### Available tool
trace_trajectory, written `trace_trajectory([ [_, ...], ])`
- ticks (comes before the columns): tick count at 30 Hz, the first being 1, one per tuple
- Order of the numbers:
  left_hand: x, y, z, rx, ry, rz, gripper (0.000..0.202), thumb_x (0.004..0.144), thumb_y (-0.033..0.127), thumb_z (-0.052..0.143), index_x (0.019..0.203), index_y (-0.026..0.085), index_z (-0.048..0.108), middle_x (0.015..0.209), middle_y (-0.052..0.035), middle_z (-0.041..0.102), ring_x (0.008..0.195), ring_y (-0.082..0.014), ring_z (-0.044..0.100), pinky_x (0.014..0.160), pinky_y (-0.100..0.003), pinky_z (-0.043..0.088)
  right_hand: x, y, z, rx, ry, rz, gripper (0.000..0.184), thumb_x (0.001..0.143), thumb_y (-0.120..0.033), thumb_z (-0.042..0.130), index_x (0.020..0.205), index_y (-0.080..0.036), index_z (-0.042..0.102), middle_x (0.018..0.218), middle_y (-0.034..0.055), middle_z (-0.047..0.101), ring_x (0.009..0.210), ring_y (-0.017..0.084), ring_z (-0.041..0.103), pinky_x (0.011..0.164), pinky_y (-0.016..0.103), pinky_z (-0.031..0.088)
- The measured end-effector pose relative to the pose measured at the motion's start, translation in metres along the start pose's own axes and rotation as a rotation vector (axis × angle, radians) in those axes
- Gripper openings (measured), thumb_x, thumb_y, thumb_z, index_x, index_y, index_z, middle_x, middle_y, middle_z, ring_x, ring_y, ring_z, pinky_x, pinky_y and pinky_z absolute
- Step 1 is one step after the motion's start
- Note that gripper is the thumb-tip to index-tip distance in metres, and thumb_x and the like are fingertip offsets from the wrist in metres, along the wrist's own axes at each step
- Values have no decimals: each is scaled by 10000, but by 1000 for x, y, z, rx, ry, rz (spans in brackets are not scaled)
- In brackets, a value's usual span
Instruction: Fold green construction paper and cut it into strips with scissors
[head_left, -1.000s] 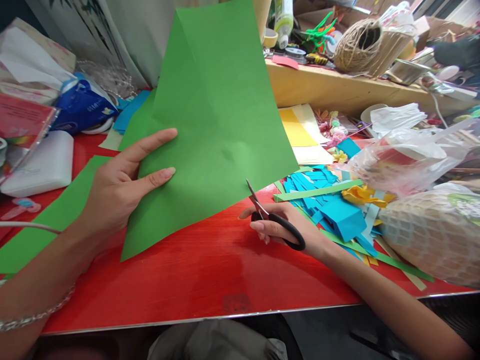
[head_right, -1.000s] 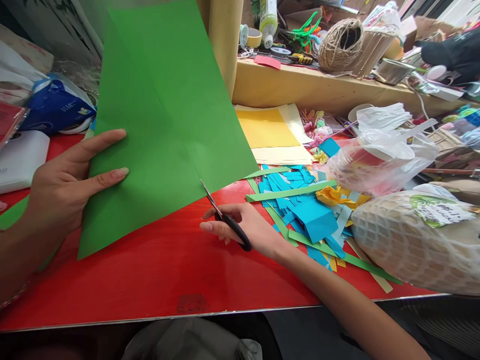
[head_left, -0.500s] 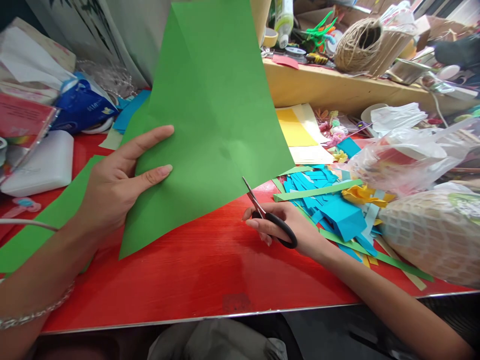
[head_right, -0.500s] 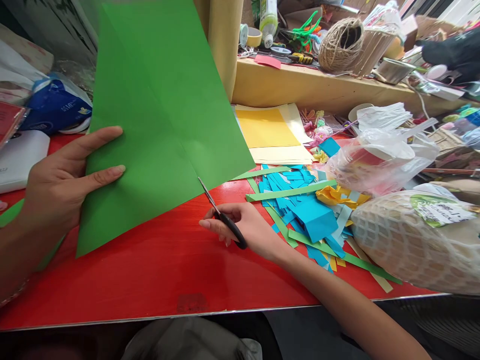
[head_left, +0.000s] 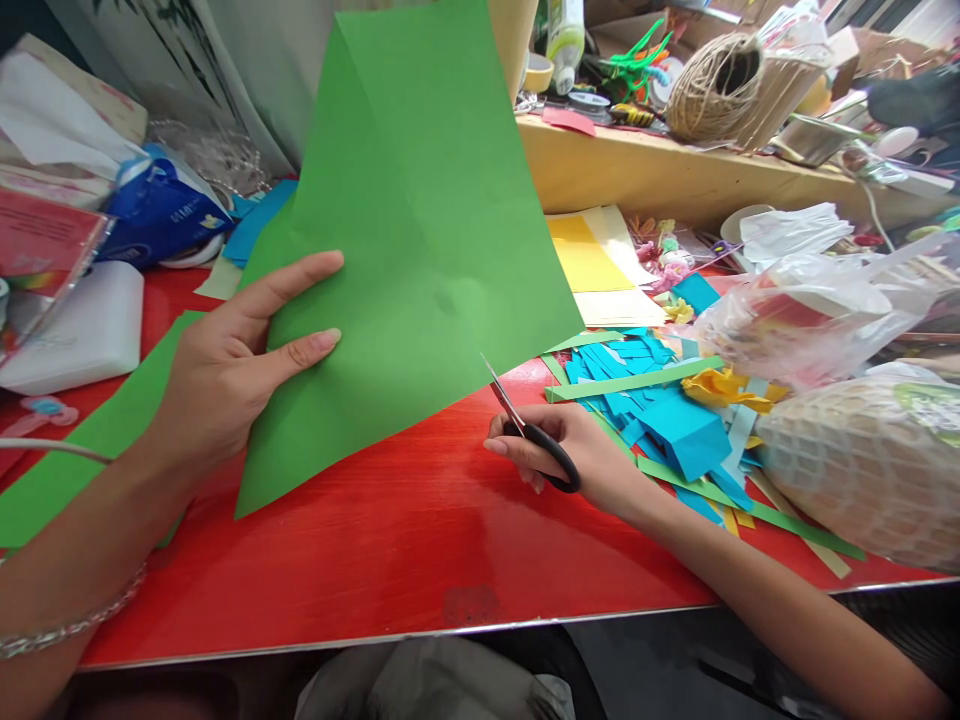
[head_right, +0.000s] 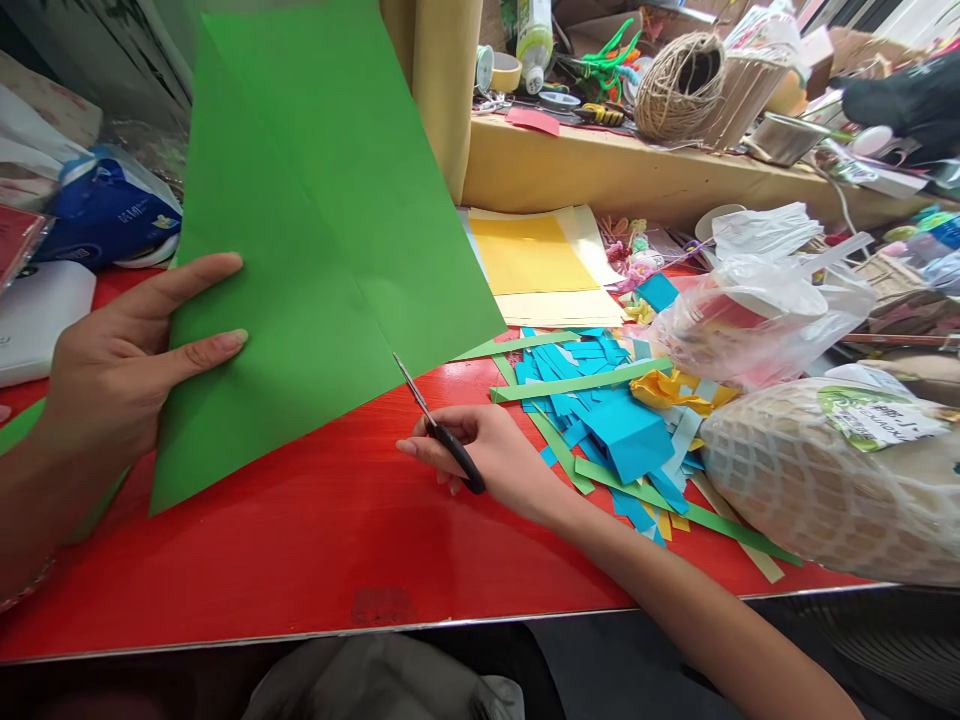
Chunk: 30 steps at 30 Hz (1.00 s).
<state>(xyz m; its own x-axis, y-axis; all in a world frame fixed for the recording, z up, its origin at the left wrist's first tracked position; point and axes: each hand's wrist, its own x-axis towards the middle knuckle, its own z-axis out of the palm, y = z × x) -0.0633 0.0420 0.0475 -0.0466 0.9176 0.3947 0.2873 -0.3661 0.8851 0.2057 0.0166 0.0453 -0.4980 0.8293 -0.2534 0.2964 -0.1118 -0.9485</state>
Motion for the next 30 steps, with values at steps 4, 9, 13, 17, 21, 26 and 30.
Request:
trace_trajectory([
  [4, 0, 0, 0, 3, 1, -14, 500, 716, 216, 689, 1186, 332, 563, 1218, 62, 585, 1116, -243, 552, 868, -360, 516, 0, 1, 0, 10, 6, 5, 250, 758, -399, 621, 693, -168, 550, 479, -63, 444, 432, 72, 446, 436, 208, 306],
  [9, 0, 0, 2, -7, -17, -46, 493, 714, 245, 691, 1185, 325, 566, 1208, 59, 594, 1073, -222, 583, 806, -291, 546, 0, -3, 2, 10, 29, -6, 281, 759, -387, 621, 613, -169, 522, 478, -50, 467, 449, 85, 478, 467, 227, 336],
  [13, -3, 2, 5, -2, -40, -84, 488, 726, 281, 679, 1195, 329, 555, 1219, 64, 588, 1045, -203, 599, 736, -229, 562, 1, -4, 2, 10, 40, -4, 276, 756, -370, 628, 592, -178, 518, 461, -54, 464, 455, 94, 487, 476, 233, 345],
  [17, -6, 5, 7, 2, -57, -100, 471, 734, 283, 672, 1186, 351, 559, 1216, 84, 589, 1071, -183, 583, 722, -163, 549, 2, -2, 3, 33, 42, 14, 275, 751, -369, 633, 587, -181, 516, 475, -53, 478, 441, 95, 491, 489, 239, 365],
  [21, -7, 8, 7, 35, -86, -120, 465, 741, 288, 664, 1188, 361, 555, 1213, 95, 589, 1101, -171, 562, 723, -121, 534, 2, -2, 3, 32, 53, 14, 260, 759, -367, 624, 610, -178, 525, 487, -49, 487, 447, 95, 492, 496, 238, 370],
  [26, -7, 10, 6, 41, -93, -112, 462, 747, 290, 657, 1190, 370, 550, 1216, 105, 584, 1079, -171, 576, 702, -129, 547, 2, -1, 4, 35, 53, -21, 283, 777, -348, 610, 579, -177, 503, 477, -52, 476, 442, 87, 482, 486, 228, 358],
  [30, -7, 9, 6, 56, -89, -99, 462, 748, 291, 655, 1190, 370, 548, 1210, 105, 587, 1057, -178, 591, 693, -155, 562, 3, 2, 3, 36, 48, -48, 294, 777, -340, 614, 564, -179, 491, 455, -59, 468, 426, 81, 470, 453, 218, 329],
])
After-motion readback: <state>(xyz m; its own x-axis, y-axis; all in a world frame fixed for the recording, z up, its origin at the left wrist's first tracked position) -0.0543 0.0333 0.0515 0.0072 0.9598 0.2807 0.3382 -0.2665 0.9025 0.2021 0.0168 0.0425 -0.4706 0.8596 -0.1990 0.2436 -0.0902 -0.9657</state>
